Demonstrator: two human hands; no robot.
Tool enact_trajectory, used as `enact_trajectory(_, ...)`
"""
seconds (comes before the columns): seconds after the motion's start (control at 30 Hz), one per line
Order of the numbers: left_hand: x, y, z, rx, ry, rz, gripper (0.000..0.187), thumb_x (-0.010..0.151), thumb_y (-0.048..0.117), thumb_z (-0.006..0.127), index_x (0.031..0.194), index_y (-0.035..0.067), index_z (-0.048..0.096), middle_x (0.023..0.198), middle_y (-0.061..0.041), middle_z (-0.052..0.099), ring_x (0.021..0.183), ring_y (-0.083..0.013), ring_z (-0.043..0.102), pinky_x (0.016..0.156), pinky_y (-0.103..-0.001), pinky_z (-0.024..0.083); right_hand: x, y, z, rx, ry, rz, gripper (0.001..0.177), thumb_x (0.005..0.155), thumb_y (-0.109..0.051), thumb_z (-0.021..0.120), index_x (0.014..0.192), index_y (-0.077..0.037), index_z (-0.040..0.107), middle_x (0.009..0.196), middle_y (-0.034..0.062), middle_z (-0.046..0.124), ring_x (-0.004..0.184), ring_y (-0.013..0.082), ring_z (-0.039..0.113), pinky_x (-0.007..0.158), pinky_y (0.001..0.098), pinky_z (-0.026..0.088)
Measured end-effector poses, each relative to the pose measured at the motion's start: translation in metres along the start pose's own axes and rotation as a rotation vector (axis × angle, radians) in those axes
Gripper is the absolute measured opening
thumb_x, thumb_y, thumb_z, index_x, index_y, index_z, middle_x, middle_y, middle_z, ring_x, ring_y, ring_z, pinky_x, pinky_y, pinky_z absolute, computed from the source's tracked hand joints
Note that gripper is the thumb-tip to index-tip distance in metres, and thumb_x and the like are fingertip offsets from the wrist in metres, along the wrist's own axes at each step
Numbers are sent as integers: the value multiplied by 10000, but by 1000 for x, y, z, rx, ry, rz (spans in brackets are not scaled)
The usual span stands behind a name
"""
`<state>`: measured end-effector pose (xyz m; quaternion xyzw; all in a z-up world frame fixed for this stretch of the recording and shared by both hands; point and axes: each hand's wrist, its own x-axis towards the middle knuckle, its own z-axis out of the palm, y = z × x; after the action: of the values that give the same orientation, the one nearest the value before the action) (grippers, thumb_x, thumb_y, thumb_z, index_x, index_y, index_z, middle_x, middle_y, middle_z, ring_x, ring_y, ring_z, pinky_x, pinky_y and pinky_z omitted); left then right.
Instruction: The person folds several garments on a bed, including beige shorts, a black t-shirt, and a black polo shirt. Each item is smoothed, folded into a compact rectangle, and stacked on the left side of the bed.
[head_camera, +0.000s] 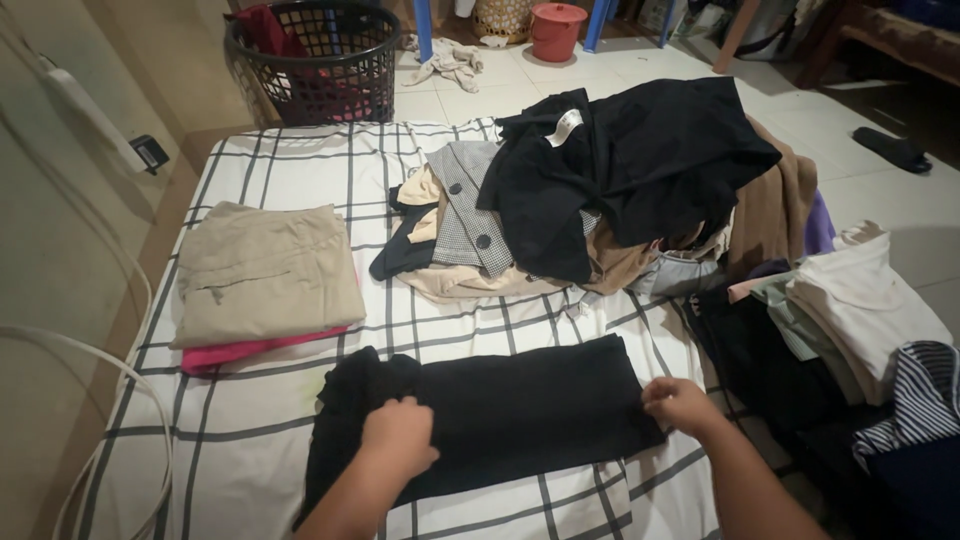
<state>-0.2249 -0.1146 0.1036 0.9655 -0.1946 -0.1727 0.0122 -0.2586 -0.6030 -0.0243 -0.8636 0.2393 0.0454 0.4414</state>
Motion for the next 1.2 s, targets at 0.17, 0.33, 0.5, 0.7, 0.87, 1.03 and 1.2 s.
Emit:
enact_trajectory(0.17, 4, 28, 11, -267, 207, 57, 343, 907, 428, 693, 1149, 186, 696, 1160, -42, 685, 1146, -267, 638, 946, -411, 534, -24, -69, 42, -393, 612, -457, 206, 834, -128, 630, 1006, -82, 733, 1069, 150, 693, 1068, 371, 632, 948, 456, 504)
enact_trajectory(0.33, 27, 50, 55, -334, 594, 348, 467, 942, 365, 649, 1344, 128, 629, 1449, -135, 533, 1379, -361, 440, 1073, -517, 418, -61, -118, 127, -606, 433, -740, 478, 868, -194, 597, 1341, -128, 589, 1426, 130, 530, 1384, 340, 445, 1155, 528, 316)
enact_trajectory(0.5, 35, 42, 86, -294, 261, 73, 703, 959, 463, 587, 1564, 191, 355, 1664, -123, 242, 1506, -342, 155, 1107, -600, 317, -51, -95, 135, -745, 392, -490, 665, 946, -455, 493, 1524, -150, 368, 1614, 92, 314, 1512, 282, 227, 1185, 563, 142)
enact_trajectory(0.7, 29, 27, 75, -539, 494, 117, 483, 932, 319, 630, 1376, 137, 567, 1482, -143, 499, 1411, -351, 392, 1058, -467, 435, -19, -84, 88, -638, 493, -20, 628, 998, -506, 441, 1533, -180, 410, 1652, 116, 293, 1544, 295, 195, 1179, 665, 88)
enact_trajectory(0.87, 27, -17, 48, -570, 835, 32, 302, 785, 71, 598, 1036, 176, 728, 1104, -60, 722, 1117, -291, 629, 1004, -389, 515, -26, -142, 114, -637, 634, -455, 506, 940, -391, 562, 1382, -155, 628, 1473, 176, 554, 1408, 343, 466, 1147, 563, 298)
enact_trajectory(1.03, 49, -98, 27, -536, 722, -279, 753, 644, 116, 691, 1384, 63, 563, 1288, -189, 627, 1181, -428, 525, 961, -516, 426, -53, -221, 211, -210, -198, -268, 496, 832, -444, 724, 1219, -134, 722, 1113, 132, 762, 1051, 271, 736, 932, 368, 559)
enact_trajectory(1.2, 61, -140, 49, -685, 394, -224, 569, 678, 204, 695, 1246, 180, 689, 1231, -151, 692, 1177, -356, 629, 988, -422, 504, -74, -235, 273, -75, -278, -231, 557, 837, -481, 767, 1157, -25, 760, 1140, 174, 782, 1101, 261, 747, 975, 342, 560)
